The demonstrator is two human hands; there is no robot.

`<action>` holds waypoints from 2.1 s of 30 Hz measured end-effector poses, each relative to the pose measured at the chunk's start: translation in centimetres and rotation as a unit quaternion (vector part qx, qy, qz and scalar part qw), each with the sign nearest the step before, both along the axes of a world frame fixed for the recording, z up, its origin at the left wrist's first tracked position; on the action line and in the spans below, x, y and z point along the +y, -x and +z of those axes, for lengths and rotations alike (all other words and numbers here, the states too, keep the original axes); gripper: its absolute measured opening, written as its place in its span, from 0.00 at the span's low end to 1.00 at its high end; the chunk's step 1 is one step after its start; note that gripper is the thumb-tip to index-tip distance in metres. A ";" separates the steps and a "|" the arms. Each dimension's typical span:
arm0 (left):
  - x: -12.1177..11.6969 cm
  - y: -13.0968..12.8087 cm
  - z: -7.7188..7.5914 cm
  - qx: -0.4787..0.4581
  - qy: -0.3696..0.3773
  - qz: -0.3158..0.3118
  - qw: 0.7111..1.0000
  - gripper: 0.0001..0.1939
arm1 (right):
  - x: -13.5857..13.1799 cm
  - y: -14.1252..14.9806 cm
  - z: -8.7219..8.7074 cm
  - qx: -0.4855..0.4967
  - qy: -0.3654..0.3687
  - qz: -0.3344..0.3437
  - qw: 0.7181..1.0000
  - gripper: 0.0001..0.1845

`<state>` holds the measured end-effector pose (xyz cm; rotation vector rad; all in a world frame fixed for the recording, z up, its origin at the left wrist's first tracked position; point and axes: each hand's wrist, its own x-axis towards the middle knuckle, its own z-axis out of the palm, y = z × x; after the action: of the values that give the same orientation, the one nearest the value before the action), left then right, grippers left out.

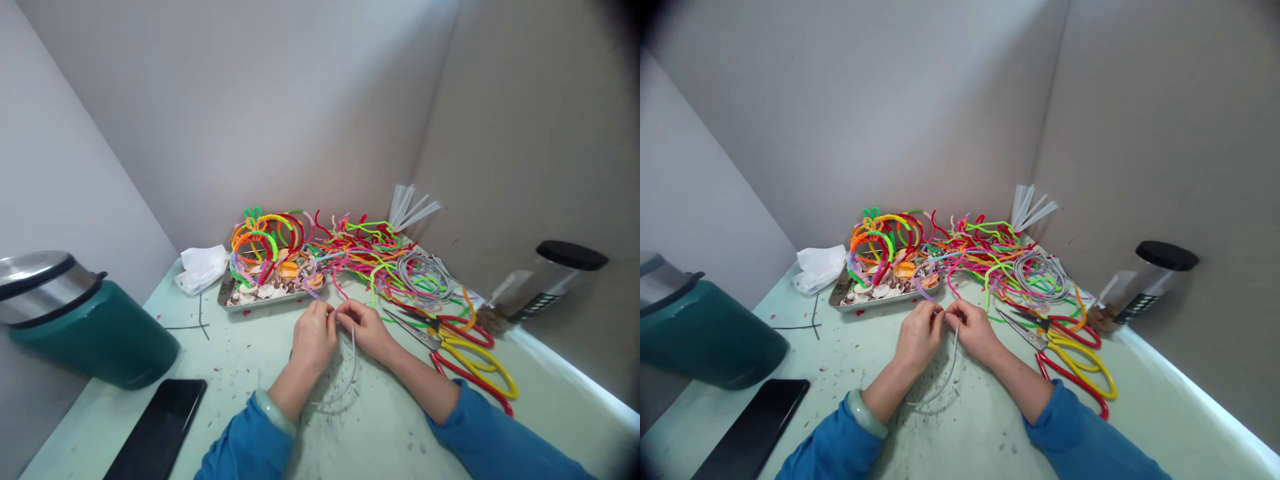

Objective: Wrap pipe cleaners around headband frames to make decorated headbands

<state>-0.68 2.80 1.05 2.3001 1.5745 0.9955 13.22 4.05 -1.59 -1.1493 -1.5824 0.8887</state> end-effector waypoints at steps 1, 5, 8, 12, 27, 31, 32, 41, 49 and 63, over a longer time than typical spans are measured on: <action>0.0 0.0 0.0 -0.005 0.001 -0.019 1.000 0.08 | 0.0 0.0 0.0 0.005 0.002 -0.001 1.000 0.06; 0.1 0.1 -0.1 -0.035 0.011 -0.062 0.997 0.10 | 0.0 0.0 0.2 0.023 0.014 -0.004 1.000 0.07; 0.2 0.1 -0.2 -0.073 0.042 -0.053 0.995 0.08 | 0.0 -0.1 0.3 0.031 0.021 0.000 0.999 0.09; 0.4 0.1 -0.4 -0.123 0.070 -0.017 0.990 0.06 | 0.0 -0.2 0.2 0.040 0.027 0.012 0.999 0.10; 0.9 0.1 -0.5 -0.172 0.125 -0.017 0.977 0.12 | -0.3 -0.2 0.7 0.030 0.025 0.018 0.999 0.09; 1.6 0.3 -1.0 -0.253 0.194 -0.031 0.947 0.11 | -0.5 -0.2 0.8 0.024 0.016 0.029 0.999 0.09; 1.7 0.3 -1.1 -0.277 0.213 -0.036 0.936 0.11 | -0.5 -0.2 0.8 0.023 0.014 0.031 0.999 0.09; 1.2 0.7 1.1 -0.442 0.395 -0.104 0.799 0.13 | -1.0 -0.3 1.4 0.037 -0.022 0.056 0.998 0.10; 1.3 1.6 1.5 -0.447 0.460 -0.160 0.751 0.12 | -1.1 -0.2 1.5 0.071 -0.012 0.084 0.994 0.10; 0.9 0.1 -0.7 -0.179 0.065 -0.026 0.981 0.05 | -0.2 -0.3 0.3 0.006 -0.014 0.006 1.000 0.09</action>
<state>-0.80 3.70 0.31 1.9324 1.3822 1.1753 13.49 3.84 -1.29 -1.1144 -1.5880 0.8776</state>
